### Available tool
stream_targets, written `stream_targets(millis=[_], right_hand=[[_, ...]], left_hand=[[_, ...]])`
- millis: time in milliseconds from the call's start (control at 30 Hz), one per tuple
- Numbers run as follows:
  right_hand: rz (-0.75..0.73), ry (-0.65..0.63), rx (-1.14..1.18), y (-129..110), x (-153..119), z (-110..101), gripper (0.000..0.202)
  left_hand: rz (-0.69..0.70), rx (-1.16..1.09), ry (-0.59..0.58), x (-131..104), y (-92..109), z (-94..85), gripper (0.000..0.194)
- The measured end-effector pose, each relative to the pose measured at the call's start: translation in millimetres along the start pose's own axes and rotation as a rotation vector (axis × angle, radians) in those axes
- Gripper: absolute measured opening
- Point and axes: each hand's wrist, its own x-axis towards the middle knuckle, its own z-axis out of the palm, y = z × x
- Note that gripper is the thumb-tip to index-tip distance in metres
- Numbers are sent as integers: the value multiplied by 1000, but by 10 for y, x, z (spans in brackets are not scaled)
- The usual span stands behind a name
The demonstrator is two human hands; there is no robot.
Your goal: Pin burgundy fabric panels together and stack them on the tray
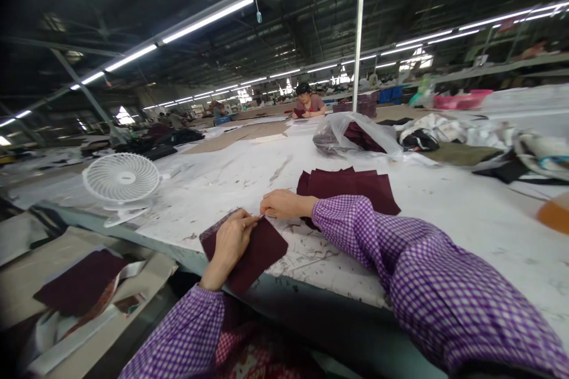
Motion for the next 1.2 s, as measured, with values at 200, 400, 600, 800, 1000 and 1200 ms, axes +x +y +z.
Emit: stream_targets(millis=[200, 400, 600, 800, 1000, 1200], right_hand=[[1, -42, -127, -87, -16, -26, 20], [-82, -53, -323, -167, -33, -12, 20], [-17, -39, -287, -136, -79, -34, 21], [2, 76, -101, -268, -78, -13, 24], [38, 18, -132, -338, -119, 55, 24], [-65, 41, -43, -184, -146, 73, 30]], left_hand=[[11, 16, 3, -6, 11, -11, 30], [62, 102, -16, 1, 32, -18, 32], [84, 215, -45, 12, 73, -29, 34], [76, 186, -49, 30, 96, -25, 34], [30, 46, -80, -44, -20, -165, 28], [-19, -181, 76, -358, -357, -249, 26]])
